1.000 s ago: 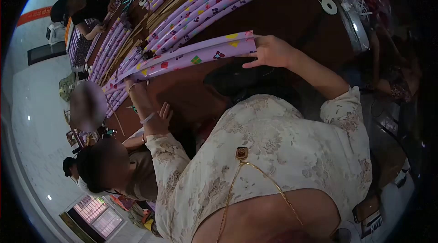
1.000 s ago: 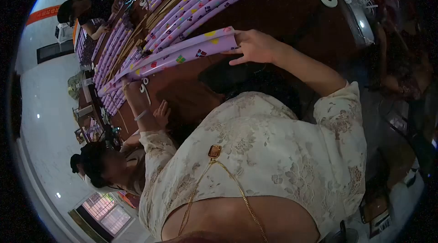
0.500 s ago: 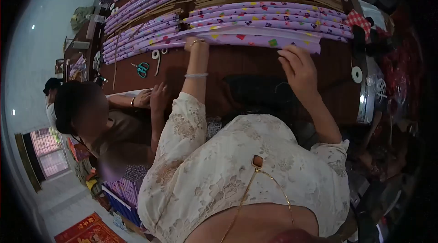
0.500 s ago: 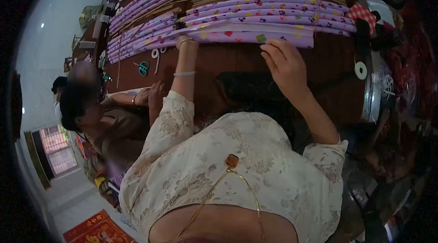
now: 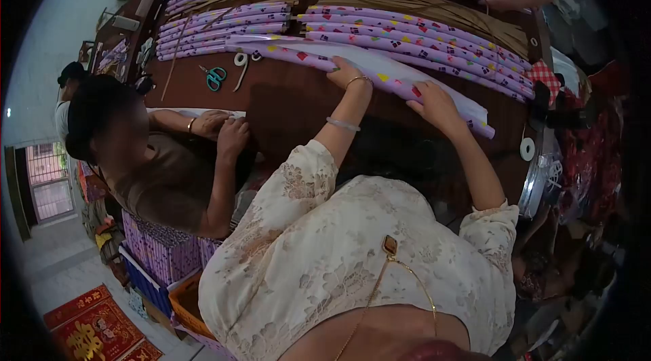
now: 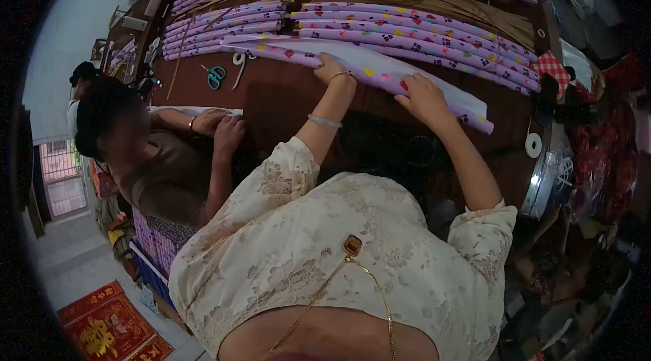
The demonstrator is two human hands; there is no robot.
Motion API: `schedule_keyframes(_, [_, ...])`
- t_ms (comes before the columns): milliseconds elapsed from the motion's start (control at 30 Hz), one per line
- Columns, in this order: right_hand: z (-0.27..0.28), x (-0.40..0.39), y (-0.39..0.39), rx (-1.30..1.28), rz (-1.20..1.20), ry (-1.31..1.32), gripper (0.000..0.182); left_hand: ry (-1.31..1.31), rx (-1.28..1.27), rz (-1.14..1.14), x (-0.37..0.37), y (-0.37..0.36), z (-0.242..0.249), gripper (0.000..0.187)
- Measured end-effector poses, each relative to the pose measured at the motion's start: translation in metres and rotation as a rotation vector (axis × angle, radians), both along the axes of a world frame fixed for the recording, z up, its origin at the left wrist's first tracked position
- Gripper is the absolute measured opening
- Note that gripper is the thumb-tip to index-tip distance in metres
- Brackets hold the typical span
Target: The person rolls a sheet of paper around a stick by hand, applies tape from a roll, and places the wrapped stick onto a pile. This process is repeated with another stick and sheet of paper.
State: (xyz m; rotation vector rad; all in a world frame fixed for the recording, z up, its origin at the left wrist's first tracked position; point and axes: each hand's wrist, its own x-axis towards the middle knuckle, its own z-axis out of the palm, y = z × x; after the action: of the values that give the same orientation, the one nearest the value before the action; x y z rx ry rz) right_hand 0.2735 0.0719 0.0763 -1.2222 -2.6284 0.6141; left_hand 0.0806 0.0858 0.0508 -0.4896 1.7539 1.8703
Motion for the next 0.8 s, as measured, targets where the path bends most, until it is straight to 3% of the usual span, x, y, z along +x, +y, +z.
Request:
schedule_keyframes(100, [-0.017, 0.006, 0.024, -0.225, 0.121, -0.008, 0.045, 0.083, -0.016, -0.062, 0.01, -0.009, -0.015, 0.048])
schedule_keyframes(233, [-0.039, 0.009, 0.013, -0.293, 0.022, 0.004, 0.045, 0.017, 0.078, -0.094, 0.019, -0.018, -0.044, 0.049])
schedule_keyframes(333, [-0.053, 0.014, 0.009, -0.231, -0.035, 0.144, 0.038, -0.019, 0.149, -0.157, 0.019, -0.028, -0.042, 0.054])
schedule_keyframes(433, [-0.068, 0.021, 0.009, 0.124, -0.072, 0.111, 0.031, -0.301, 0.091, -0.551, 0.003, -0.041, -0.039, 0.064])
schedule_keyframes(467, [-0.072, 0.024, 0.009, 0.117, -0.079, 0.11, 0.031, -0.304, 0.083, -0.557, 0.001, -0.045, -0.036, 0.064])
schedule_keyframes(533, [-0.082, 0.03, 0.012, 0.204, -0.096, 0.012, 0.031, -0.552, -0.117, -0.663, -0.001, -0.051, -0.028, 0.068])
schedule_keyframes(567, [-0.088, 0.033, 0.012, 0.199, -0.106, 0.009, 0.031, -0.464, -0.023, -0.893, -0.003, -0.065, -0.019, 0.055])
schedule_keyframes(633, [-0.099, 0.039, 0.011, 0.174, -0.086, 0.034, 0.032, 0.596, -0.102, -1.316, -0.012, -0.072, -0.022, 0.039])
schedule_keyframes(667, [-0.096, 0.04, 0.008, 0.168, -0.092, 0.031, 0.032, 1.198, -0.049, -1.294, -0.02, -0.065, -0.024, 0.033])
schedule_keyframes(733, [-0.083, 0.039, 0.003, 0.113, -0.093, 0.049, 0.033, 1.585, -0.118, -1.515, -0.038, -0.043, -0.029, 0.037])
schedule_keyframes(767, [-0.083, 0.038, 0.002, 0.112, -0.099, 0.048, 0.033, 1.586, -0.115, -1.521, -0.044, -0.034, -0.03, 0.037])
schedule_keyframes(800, [-0.082, 0.038, 0.001, 0.1, -0.103, 0.04, 0.033, 1.611, -0.223, -1.714, -0.047, -0.025, -0.027, 0.039])
